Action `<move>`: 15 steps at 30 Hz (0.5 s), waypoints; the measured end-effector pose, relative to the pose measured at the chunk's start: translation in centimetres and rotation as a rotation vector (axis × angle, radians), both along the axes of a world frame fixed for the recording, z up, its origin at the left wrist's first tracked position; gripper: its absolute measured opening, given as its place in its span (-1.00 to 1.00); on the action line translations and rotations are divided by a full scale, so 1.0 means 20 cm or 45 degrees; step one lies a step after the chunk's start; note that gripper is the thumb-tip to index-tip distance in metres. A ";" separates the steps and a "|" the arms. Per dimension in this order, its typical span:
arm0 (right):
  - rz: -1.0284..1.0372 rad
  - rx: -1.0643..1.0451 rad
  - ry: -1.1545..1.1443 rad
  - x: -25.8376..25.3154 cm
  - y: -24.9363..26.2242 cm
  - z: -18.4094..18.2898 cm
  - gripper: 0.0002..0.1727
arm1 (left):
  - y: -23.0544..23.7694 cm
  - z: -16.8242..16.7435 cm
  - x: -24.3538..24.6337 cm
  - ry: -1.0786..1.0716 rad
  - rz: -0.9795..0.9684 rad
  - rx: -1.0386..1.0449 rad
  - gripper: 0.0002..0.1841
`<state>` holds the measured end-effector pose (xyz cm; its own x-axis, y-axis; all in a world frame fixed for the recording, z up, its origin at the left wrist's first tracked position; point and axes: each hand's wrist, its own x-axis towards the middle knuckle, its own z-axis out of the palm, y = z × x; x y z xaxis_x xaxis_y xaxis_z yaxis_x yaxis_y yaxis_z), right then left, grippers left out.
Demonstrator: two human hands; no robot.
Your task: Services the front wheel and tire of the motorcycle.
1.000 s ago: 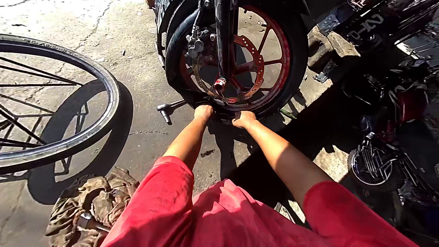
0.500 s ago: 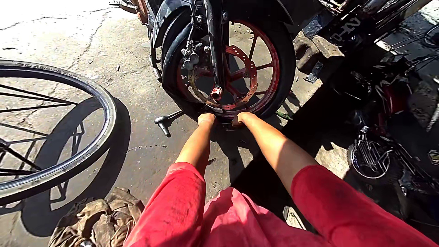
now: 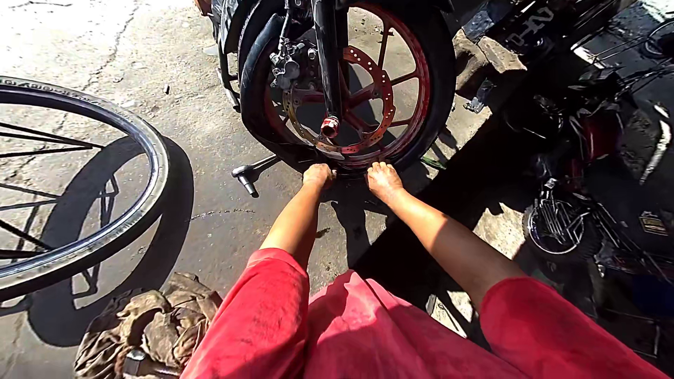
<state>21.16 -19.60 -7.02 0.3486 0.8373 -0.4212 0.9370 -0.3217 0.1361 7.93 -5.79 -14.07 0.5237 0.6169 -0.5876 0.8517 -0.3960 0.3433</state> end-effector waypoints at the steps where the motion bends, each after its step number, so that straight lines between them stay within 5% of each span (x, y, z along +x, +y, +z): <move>1: 0.019 -0.005 -0.016 0.00 0.00 0.00 -0.61 | -0.02 -0.02 -0.02 -0.035 -0.026 0.032 -0.35; 5: -0.092 -0.223 -0.003 -0.04 0.07 0.12 -0.57 | -0.04 -0.10 -0.11 -0.171 -0.199 0.131 -0.37; 7: -0.214 -0.380 0.008 -0.06 0.14 0.19 -0.47 | -0.06 -0.03 -0.13 -0.133 -0.255 0.114 -0.54; 12: -0.373 -0.600 0.029 -0.04 0.29 0.14 -0.34 | -0.21 0.21 -0.11 0.013 -0.248 0.179 -0.57; 15: -0.350 -0.641 0.112 -0.02 0.34 0.11 -0.35 | -0.30 0.15 -0.04 -0.323 -0.341 0.363 -0.57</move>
